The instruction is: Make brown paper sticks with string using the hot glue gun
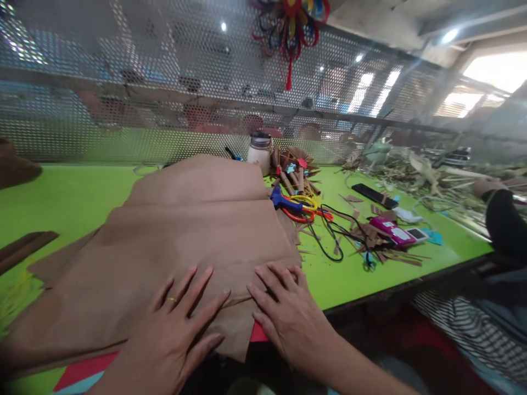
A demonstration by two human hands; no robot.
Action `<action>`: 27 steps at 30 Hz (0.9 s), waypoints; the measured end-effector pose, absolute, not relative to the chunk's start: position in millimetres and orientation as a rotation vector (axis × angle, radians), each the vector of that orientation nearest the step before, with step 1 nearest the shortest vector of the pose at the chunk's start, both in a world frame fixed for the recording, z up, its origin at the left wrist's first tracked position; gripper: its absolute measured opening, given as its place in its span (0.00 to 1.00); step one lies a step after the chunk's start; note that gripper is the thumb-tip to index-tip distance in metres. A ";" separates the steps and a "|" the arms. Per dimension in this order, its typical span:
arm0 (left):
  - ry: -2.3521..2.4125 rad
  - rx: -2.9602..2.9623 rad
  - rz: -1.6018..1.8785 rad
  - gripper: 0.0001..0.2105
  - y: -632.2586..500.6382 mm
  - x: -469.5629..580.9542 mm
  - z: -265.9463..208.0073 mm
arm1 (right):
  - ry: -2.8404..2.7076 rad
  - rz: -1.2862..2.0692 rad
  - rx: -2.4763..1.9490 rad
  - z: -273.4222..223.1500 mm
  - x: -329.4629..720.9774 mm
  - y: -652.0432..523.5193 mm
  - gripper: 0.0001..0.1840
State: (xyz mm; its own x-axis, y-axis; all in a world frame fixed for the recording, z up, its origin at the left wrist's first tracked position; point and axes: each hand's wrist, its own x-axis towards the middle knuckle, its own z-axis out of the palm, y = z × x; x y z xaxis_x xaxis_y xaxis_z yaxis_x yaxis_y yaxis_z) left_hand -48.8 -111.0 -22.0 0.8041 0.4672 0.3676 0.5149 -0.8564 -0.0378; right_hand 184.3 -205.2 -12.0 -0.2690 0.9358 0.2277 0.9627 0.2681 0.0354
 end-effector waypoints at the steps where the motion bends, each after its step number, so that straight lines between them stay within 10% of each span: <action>1: -0.780 -2.851 -0.523 0.22 -110.9 -48.9 -22.6 | -2.370 -0.244 -1.796 -11.0 183.8 -205.3 0.24; 27: -0.855 -2.907 -0.331 0.25 -114.2 -44.6 -13.7 | -2.450 -0.122 -1.710 -12.2 190.3 -222.6 0.33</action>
